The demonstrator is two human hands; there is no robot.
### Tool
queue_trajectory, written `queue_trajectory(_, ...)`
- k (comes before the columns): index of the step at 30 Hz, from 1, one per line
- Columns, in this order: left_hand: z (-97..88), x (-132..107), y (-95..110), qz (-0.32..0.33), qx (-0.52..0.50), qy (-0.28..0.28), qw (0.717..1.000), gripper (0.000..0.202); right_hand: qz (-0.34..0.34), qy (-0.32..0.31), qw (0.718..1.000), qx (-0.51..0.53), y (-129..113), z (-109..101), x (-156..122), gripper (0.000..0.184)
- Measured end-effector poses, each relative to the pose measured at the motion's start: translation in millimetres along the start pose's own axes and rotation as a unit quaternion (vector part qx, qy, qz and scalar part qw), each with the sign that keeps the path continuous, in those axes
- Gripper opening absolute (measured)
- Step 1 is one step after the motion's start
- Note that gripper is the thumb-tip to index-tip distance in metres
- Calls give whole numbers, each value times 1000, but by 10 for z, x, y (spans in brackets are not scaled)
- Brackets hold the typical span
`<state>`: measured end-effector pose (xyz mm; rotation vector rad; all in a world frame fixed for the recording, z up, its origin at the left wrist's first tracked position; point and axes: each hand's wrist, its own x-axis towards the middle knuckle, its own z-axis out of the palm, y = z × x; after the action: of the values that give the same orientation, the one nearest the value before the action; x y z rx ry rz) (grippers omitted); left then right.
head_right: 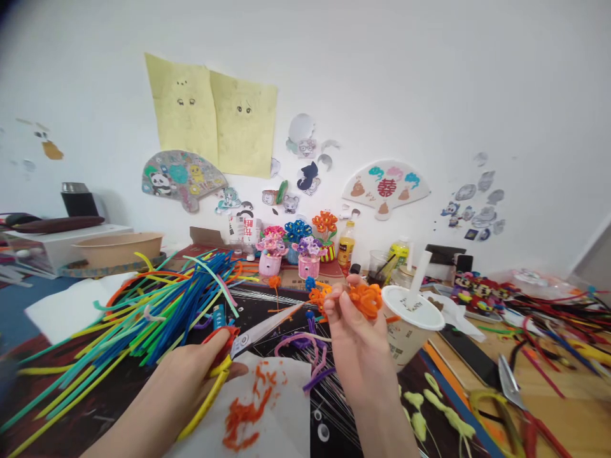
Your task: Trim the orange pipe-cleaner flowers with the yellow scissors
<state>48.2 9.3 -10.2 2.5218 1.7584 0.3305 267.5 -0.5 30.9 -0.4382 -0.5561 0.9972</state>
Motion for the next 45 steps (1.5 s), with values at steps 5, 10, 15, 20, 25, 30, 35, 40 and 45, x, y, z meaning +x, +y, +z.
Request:
queue_trajectory(5, -58, -22, 53, -26, -119, 5, 993, 11, -7, 6, 1000, -8, 5, 6, 5, 32)
queue_trajectory(10, -88, -26, 79, -19, -106, 47, 993, 18, -13, 7, 1000, -20, 13, 1, 19, 31)
queue_trajectory(15, -53, -16, 31, -13, -29, 65, 997, 18, -11, -12, 999, -38, 29, -28, 13, 31)
queue_trajectory(20, 12, 8, -10, 16, 36, 89, 995, 24, -18, -26, 998, -47, 26, -20, -11, 29)
queue_trajectory(25, 45, 0, -12, 28, 60, 88, 994, 25, -20, -51, 997, -52, 19, -11, -16, 30)
queue_trajectory(30, 23, -12, 8, 37, 55, 83, 994, 22, -21, -63, 997, -50, 28, -26, -9, 29)
queue_trajectory(35, 56, 5, -12, 60, 79, 125, 987, 21, -17, -72, 996, -46, 20, -37, -7, 28)
queue_trajectory(40, 89, 8, -49, 84, 69, 160, 981, 19, -18, -75, 995, -55, 15, -49, -6, 27)
queue_trajectory(45, 42, -6, -18, 77, 63, 140, 985, 14, -15, -70, 996, -58, 9, -40, -13, 29)
